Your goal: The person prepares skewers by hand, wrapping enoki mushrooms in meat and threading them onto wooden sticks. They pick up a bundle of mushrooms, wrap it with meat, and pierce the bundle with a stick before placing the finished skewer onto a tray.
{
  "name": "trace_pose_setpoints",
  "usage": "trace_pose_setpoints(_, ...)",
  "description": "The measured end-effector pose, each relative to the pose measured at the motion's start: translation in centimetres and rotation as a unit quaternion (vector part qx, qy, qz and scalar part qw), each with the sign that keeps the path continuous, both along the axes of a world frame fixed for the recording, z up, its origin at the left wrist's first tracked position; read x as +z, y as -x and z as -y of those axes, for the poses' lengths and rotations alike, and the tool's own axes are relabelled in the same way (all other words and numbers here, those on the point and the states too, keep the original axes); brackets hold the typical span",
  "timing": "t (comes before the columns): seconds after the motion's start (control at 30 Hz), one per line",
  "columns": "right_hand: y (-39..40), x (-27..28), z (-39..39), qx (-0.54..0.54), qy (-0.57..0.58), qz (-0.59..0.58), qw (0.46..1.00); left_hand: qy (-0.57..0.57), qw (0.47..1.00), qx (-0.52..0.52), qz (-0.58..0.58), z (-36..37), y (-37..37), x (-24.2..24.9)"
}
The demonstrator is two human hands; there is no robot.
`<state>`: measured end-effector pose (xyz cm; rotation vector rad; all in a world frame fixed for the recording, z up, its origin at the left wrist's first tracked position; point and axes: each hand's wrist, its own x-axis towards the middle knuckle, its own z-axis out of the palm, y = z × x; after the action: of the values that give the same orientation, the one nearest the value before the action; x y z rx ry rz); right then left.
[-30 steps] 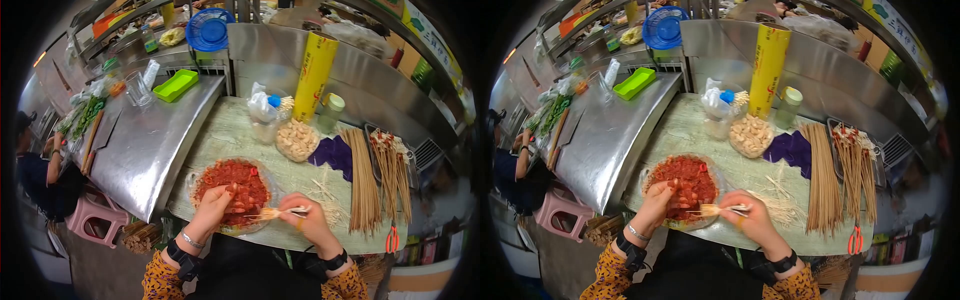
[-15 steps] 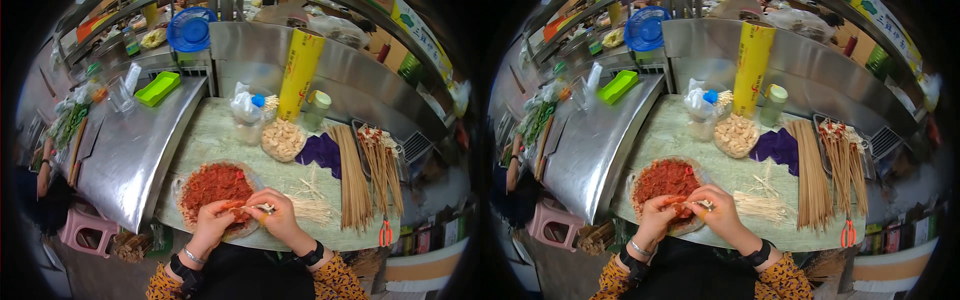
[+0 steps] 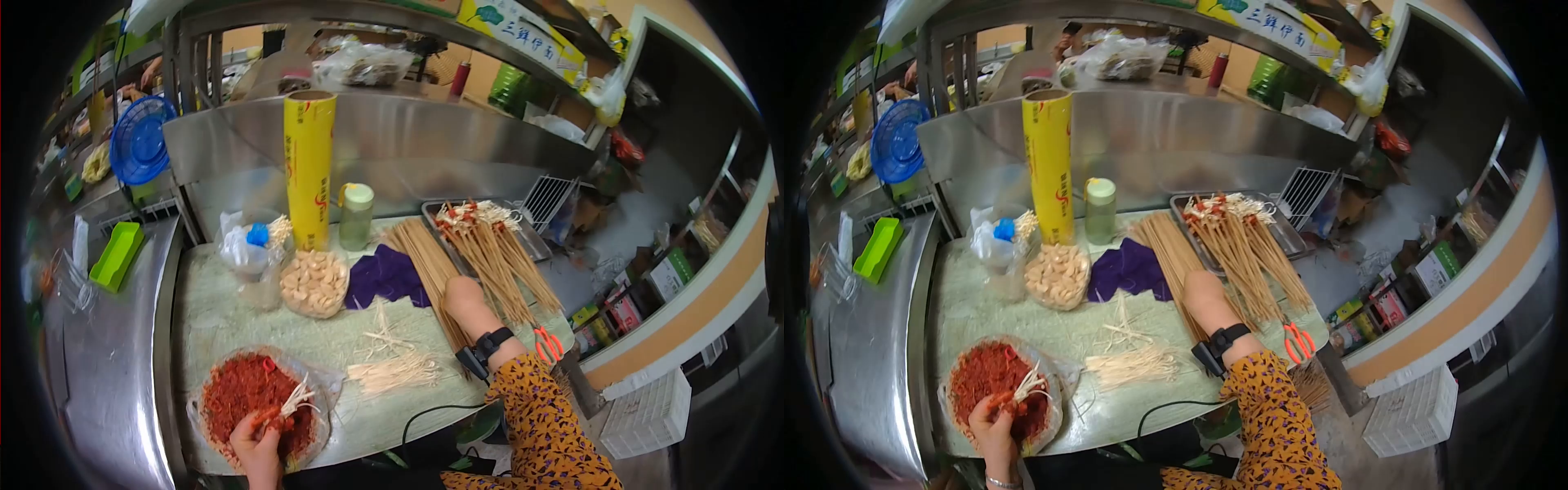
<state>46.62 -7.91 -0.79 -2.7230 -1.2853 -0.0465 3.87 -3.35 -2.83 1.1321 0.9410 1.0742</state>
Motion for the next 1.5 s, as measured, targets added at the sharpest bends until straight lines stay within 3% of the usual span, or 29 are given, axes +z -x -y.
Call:
trace_pose_setpoints(0.03,-0.6,0.3,0.0,-0.047,0.100,-0.021,0.994,-0.016,0.999,0.021,-0.027,-0.1,0.2,-0.4)
trace_pose_setpoints(0.47,-1.5,1.0,1.2,-0.089,0.058,-0.055,0.993,-0.033,0.999,-0.005,0.003,-0.1,0.2,-0.2)
trace_pose_setpoints(0.57,0.6,3.9,1.8,-0.079,0.035,-0.026,0.996,-0.047,0.999,0.011,-0.019,0.0,0.1,0.2)
trace_pose_setpoints(0.63,1.2,5.1,2.4,0.000,-0.045,0.078,0.996,-0.050,0.998,0.021,-0.024,0.0,0.0,0.5)
trace_pose_setpoints(0.67,1.9,6.0,2.8,0.006,-0.044,0.075,0.996,-0.048,0.999,0.015,0.006,0.0,-0.1,0.5)
trace_pose_setpoints(0.7,2.8,7.4,3.2,0.046,-0.177,-0.084,0.979,-0.045,0.998,0.011,0.034,-0.1,-0.2,0.6)
trace_pose_setpoints(0.73,4.0,8.7,3.5,0.086,-0.298,-0.244,0.919,-0.012,0.999,0.011,0.050,-0.2,-0.3,0.5)
trace_pose_setpoints(0.77,5.9,10.4,3.7,0.090,-0.318,-0.412,0.849,0.007,0.997,0.023,0.070,-0.2,-0.5,1.2)
trace_pose_setpoints(0.83,9.3,10.7,3.2,0.108,-0.375,-0.527,0.755,0.055,0.986,0.032,0.152,-0.5,-0.4,0.6)
trace_pose_setpoints(1.03,20.0,5.0,1.6,0.124,-0.424,-0.645,0.623,0.116,0.946,0.033,0.299,-0.3,-0.9,1.8)
trace_pose_setpoints(1.23,24.6,2.1,1.9,0.187,-0.381,-0.687,0.590,0.147,0.949,0.030,0.279,-0.5,-0.9,2.0)
trace_pose_setpoints(1.3,24.7,1.9,2.0,0.235,-0.305,-0.760,0.523,0.086,0.977,0.001,0.194,-0.4,-0.5,1.7)
trace_pose_setpoints(1.33,24.6,2.0,1.9,0.273,-0.256,-0.750,0.546,0.078,0.982,-0.002,0.173,-0.5,-0.5,1.6)
trace_pose_setpoints(1.37,24.5,2.4,2.0,0.270,-0.258,-0.749,0.548,0.081,0.982,-0.006,0.173,-0.5,-0.3,1.6)
trace_pose_setpoints(1.43,23.9,3.4,2.3,0.249,-0.239,-0.718,0.604,0.070,0.987,-0.017,0.142,-0.5,0.0,1.7)
trace_pose_setpoints(1.5,21.9,4.2,1.9,0.267,-0.259,-0.709,0.599,0.053,0.988,-0.012,0.141,-0.6,0.1,0.8)
